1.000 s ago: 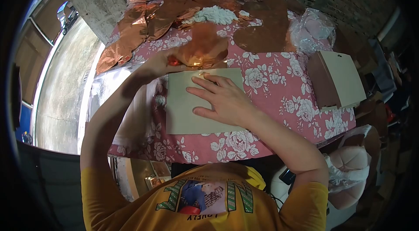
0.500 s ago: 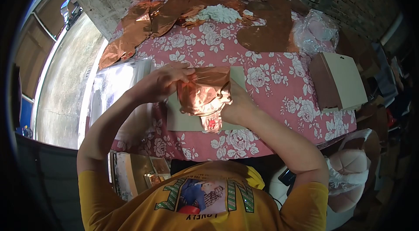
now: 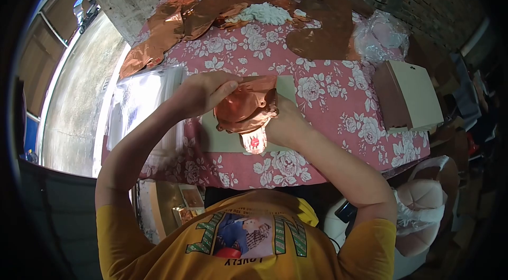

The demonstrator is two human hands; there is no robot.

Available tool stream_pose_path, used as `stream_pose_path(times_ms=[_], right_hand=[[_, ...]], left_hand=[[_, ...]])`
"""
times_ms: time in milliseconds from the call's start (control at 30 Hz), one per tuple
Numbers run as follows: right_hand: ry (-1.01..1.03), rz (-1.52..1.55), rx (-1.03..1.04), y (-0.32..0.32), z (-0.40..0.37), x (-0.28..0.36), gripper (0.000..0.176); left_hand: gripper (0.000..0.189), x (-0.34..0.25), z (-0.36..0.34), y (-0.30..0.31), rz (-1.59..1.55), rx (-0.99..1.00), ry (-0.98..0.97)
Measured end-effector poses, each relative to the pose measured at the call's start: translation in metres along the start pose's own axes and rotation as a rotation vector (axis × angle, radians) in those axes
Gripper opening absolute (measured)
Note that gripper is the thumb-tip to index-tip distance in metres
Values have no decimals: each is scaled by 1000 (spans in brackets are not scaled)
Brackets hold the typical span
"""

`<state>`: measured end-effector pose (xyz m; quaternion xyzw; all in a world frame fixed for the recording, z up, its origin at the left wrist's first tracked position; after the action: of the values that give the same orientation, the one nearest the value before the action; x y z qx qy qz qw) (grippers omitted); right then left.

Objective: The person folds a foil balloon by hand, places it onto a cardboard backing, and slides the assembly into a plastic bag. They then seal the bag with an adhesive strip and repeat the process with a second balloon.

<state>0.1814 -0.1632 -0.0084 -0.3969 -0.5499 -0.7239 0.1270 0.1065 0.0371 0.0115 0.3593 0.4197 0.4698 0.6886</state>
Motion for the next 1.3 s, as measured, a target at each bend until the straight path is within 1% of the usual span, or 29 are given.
stream_pose_path(times_ms=[33, 67, 100, 133, 200, 233, 267, 333, 367, 433, 500, 533, 567, 633, 667, 733, 767, 833, 867, 933, 967, 1033, 1100, 1133, 1167, 1233, 1267, 1300], right_hand=[[75, -35, -78, 0, -1, 2, 48], [149, -70, -156, 0, -3, 2, 45], [366, -151, -261, -1, -2, -1, 34], [365, -152, -263, -1, -3, -7, 34], [462, -269, -285, -1, -5, -8, 25], [410, -240, -250, 4, -8, -4, 20], [413, -242, -250, 10, -10, -1, 20], [383, -175, -76, 25, -13, -2, 18], [383, -173, -74, 39, -19, -1, 18], [59, -113, 234, 66, -28, 1, 22], [-103, -142, 125, 85, -30, 11, 25], [-163, -107, 18, 87, -27, 13, 33], [-168, -104, 16, 78, -23, 12, 33], [191, -43, -220, 56, -10, 4, 43], [202, -181, -129, 45, -3, -6, 59], [220, -256, -37, 28, 4, -21, 70], [172, -357, 43, 23, 4, -31, 78], [203, -396, 33, 20, 2, -36, 80], [233, -439, 17, 19, 2, -38, 82], [213, -427, 26, 18, 0, -37, 83], [195, -426, 30, 18, 0, -36, 83], [194, -437, 28, 18, 1, -35, 83], [189, -444, 27, 16, 0, -36, 83], [191, -448, 25, 16, 0, -37, 84], [194, -453, 23, 15, 0, -37, 84], [191, -448, 23, 15, 1, -36, 84], [189, -447, 21, 16, 1, -36, 84], [186, -447, 21, 17, 2, -36, 84]], left_hand=[[24, 1, 0, -1, 76, 32, -15], [24, 0, -2, -1, 75, 32, -17], [23, -2, -4, -2, 78, 27, -43], [21, -3, -5, -2, 82, 20, -69], [22, -7, -10, -4, 76, 4, -78], [23, -8, -12, -5, 72, -12, -85], [23, -10, -13, -5, 74, -14, -85], [26, -11, -16, -6, 62, -10, -46], [26, -10, -17, -6, 61, -9, -44], [30, -9, -18, -7, 68, -4, -52], [31, -8, -17, -6, 58, 16, -47], [32, -8, -17, -6, 50, 40, -47], [32, -9, -18, -6, 47, 44, -51], [33, -11, -18, -5, 93, 62, -35], [33, -13, -17, -2, 94, 62, -38], [39, -16, -17, 4, 65, 265, 81], [39, -13, -20, 2, 66, 266, 84], [48, -7, -30, -6, -39, 152, -15], [48, -2, -34, -11, -40, 157, -8], [53, -1, -41, -15, 160, 73, -144], [53, 1, -42, -17, 159, 77, -141], [41, 1, -38, -11, -62, 68, -102], [25, 14, -24, 4, -222, 112, -105], [17, 23, -12, 8, -372, 206, 31], [17, 20, -15, 11, -431, 192, 51], [26, 9, -2, 6, 369, -135, -265], [26, 4, -2, 1, 369, -135, -264], [35, -1, -3, -6, 270, -49, -212]])
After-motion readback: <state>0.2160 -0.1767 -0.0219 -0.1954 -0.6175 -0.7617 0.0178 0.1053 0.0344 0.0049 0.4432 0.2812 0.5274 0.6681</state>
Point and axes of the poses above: each hand's wrist, its own z-axis towards the middle knuckle, its own y-axis out of the back of the hand, x = y × z, the point moved 2 cm from there along z, towards the middle knuckle, and after that the axes turned 11 degrees about z, right-handed, at the moved point
